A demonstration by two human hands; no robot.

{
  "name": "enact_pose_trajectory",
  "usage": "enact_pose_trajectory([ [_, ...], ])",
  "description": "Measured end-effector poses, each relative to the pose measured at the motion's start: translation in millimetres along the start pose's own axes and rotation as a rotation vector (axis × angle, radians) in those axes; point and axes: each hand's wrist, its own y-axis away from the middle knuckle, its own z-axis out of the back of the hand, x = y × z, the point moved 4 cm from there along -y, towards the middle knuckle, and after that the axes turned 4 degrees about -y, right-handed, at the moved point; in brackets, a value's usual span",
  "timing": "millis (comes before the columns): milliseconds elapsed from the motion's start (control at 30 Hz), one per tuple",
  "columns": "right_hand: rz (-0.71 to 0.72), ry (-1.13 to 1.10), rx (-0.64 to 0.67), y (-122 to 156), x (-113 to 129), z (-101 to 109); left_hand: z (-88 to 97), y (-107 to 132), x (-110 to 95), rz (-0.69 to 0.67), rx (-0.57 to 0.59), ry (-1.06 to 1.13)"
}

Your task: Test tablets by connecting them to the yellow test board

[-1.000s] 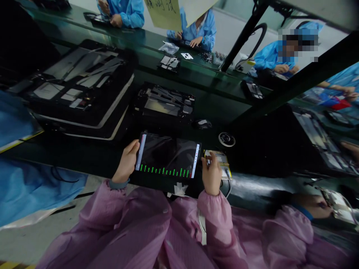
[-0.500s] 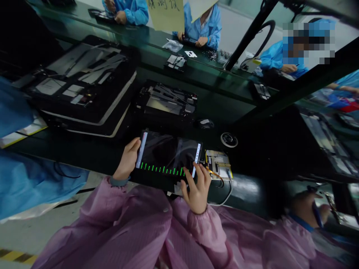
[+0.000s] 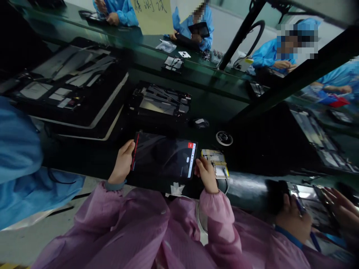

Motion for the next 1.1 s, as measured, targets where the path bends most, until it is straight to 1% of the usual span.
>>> enact_pose_trajectory([
  [33,0.034,0.021,-0.024,1,3,0,-0.1,0,0,0.0,-0.003,-0.002],
  [67,0.094,0.072,-0.086,3,6,2,-0.1,0,1,0.001,-0.008,-0.003],
  [133,0.271,0.247,-0.223,10,14,7,0.3,0,0,0.001,-0.019,0.0],
  [167,0.37,0.349,-0.249,13,17,8,0.5,0,-1,-0.003,-0.02,-0.002],
  [233,0.544,0.528,-0.216,17,21,9,0.9,2,-4,-0.018,-0.021,-0.014],
  [300,0.674,0.638,-0.161,15,22,10,1.1,4,-6,-0.017,-0.016,-0.021],
  [367,0.758,0.68,-0.141,11,22,13,1.0,5,-6,0.016,-0.014,-0.006],
  [433,0.808,0.681,-0.11,5,23,14,1.5,5,-3,0.072,-0.031,0.009],
  [533,0.838,0.657,-0.056,-2,26,14,2.7,6,0,0.127,-0.071,-0.005],
  [633,0.843,0.634,-0.025,-7,27,15,3.2,7,1,0.144,-0.076,-0.037],
  [700,0.843,0.612,-0.018,-8,26,19,5.4,9,3,0.176,-0.114,-0.071],
  [767,0.824,0.604,-0.042,-8,21,27,8.6,11,6,0.218,-0.17,-0.099],
  [833,0.781,0.607,-0.094,-6,12,42,10.9,12,9,0.242,-0.2,-0.123],
  [933,0.712,0.614,-0.217,4,-1,72,13.6,14,9,0.257,-0.222,-0.176],
  [1033,0.649,0.647,-0.393,22,-8,103,16.2,17,6,0.278,-0.23,-0.219],
  [1067,0.628,0.67,-0.456,30,-10,113,17.0,17,5,0.262,-0.217,-0.239],
  [1100,0.606,0.695,-0.518,38,-13,121,17.1,18,3,0.234,-0.18,-0.26],
])
